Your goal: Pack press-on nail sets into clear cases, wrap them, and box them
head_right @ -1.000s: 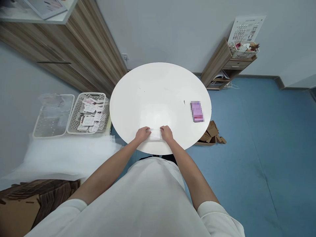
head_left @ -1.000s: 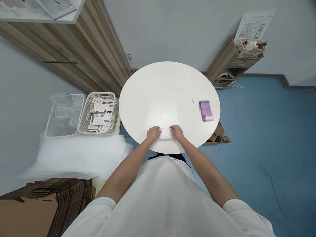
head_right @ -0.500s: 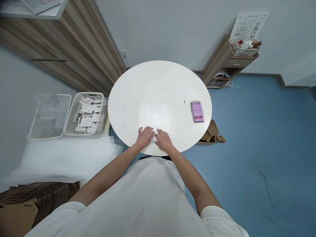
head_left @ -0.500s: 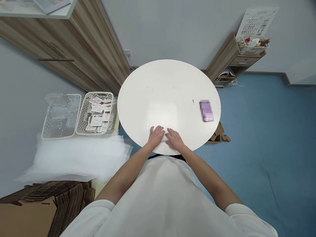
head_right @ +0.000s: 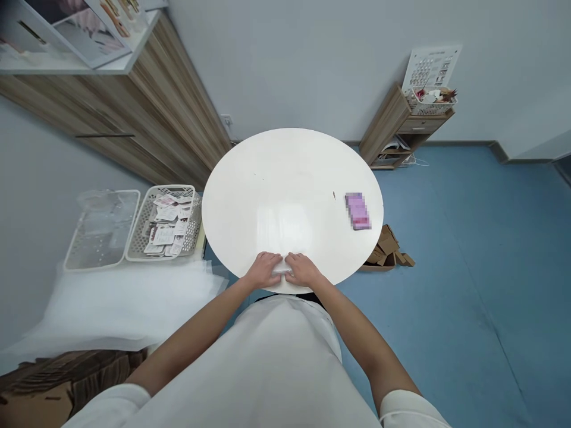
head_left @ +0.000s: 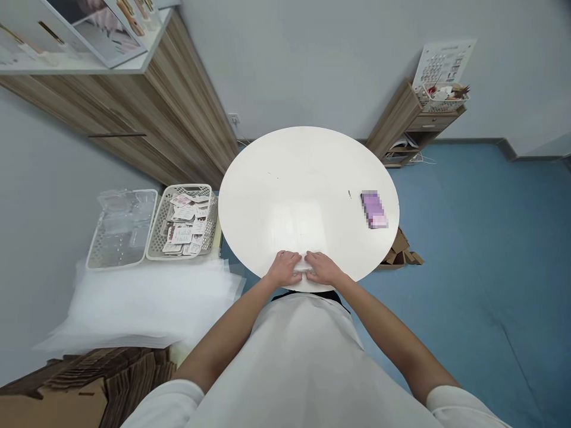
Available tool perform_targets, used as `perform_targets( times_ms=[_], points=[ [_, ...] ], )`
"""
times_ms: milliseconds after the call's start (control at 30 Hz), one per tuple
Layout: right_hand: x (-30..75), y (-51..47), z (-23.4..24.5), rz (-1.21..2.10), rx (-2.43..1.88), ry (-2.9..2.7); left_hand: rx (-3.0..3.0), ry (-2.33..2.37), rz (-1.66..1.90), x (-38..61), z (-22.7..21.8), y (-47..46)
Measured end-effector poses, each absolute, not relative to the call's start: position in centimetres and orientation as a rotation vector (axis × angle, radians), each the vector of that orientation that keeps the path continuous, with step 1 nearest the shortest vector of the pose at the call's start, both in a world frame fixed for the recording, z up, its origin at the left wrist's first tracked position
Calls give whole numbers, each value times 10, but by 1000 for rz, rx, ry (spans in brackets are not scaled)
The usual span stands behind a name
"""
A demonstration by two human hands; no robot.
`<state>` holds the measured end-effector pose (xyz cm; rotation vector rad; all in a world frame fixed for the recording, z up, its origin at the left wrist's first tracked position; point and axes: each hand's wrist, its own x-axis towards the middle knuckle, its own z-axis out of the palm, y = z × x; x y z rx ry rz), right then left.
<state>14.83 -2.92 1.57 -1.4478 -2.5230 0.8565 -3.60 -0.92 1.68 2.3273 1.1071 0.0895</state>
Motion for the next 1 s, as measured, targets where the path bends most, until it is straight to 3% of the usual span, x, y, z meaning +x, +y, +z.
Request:
perform_targets(
  times_ms=[600,1000],
  points=[
    [152,23,16,1162,-1880,-1957,1732,1366,222,-67,7,50],
    [156,14,-3,972,-2087,-1918,1556,1701,236,-69,-13,52]
  ],
)
